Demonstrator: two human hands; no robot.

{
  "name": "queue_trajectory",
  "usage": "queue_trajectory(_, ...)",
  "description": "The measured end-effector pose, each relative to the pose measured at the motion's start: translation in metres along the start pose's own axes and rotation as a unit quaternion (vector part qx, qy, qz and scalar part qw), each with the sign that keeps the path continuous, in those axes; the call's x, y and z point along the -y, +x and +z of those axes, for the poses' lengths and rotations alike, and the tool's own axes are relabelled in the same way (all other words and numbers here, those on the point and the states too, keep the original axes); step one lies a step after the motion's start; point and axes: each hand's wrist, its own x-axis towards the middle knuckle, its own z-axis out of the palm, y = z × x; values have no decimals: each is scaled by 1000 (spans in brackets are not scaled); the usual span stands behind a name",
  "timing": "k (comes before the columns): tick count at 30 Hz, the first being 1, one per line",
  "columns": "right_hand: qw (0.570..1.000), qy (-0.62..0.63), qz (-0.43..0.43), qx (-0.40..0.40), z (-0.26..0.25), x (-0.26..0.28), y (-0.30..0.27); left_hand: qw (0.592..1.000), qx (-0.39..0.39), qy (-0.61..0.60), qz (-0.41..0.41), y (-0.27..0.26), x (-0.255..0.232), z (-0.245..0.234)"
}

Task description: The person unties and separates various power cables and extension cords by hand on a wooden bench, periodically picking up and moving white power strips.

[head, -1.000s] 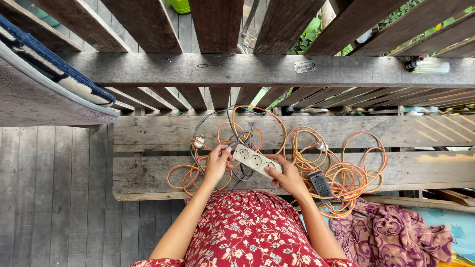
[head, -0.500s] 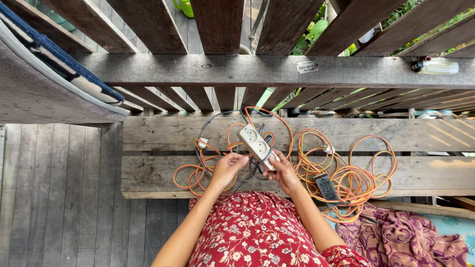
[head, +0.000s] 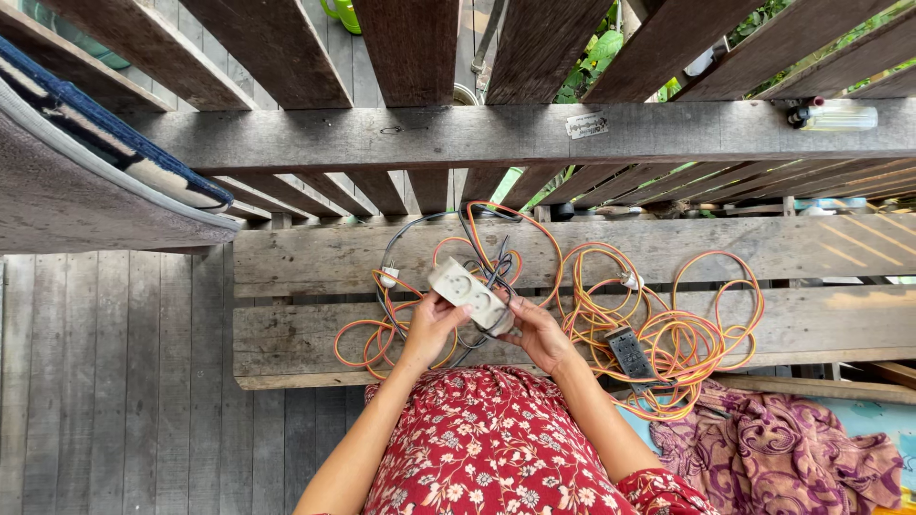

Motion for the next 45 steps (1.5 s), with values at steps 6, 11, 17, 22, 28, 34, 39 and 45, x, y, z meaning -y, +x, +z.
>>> queue_trajectory(6, 997, 63, -34, 14, -18, 4, -3, 981, -157, -85, 77, 1, -81, -26)
queue_trajectory(11, 996, -41, -25, -79, -49, 0, 5, 932, -228, -171, 224, -25, -163, -65)
queue_trajectory(17, 960, -249, -4, -129, -101, -25, 39, 931, -192, -184, 250, -54, -186, -70)
queue_trajectory(22, 745, -604, -172, -226, -33, 3, 2, 957, -110, -178, 199, -52, -163, -49)
queue_trajectory(28, 792, -532, -293, 55, 82, 59, -63, 990, -10, -66, 122, -48, -166, 0)
queue_trajectory(34, 806, -516, -136, 257, 95, 41, -75, 995, 44, -24, 86, -48, -164, 16)
queue_trajectory(39, 878, -413, -95, 223, 78, 5, -66, 998, 45, -30, 25, -39, -142, 6)
queue_trajectory(45, 920, -349, -144, 101, 90, 33, -81, 996, 78, -44, 18, -34, -121, 16)
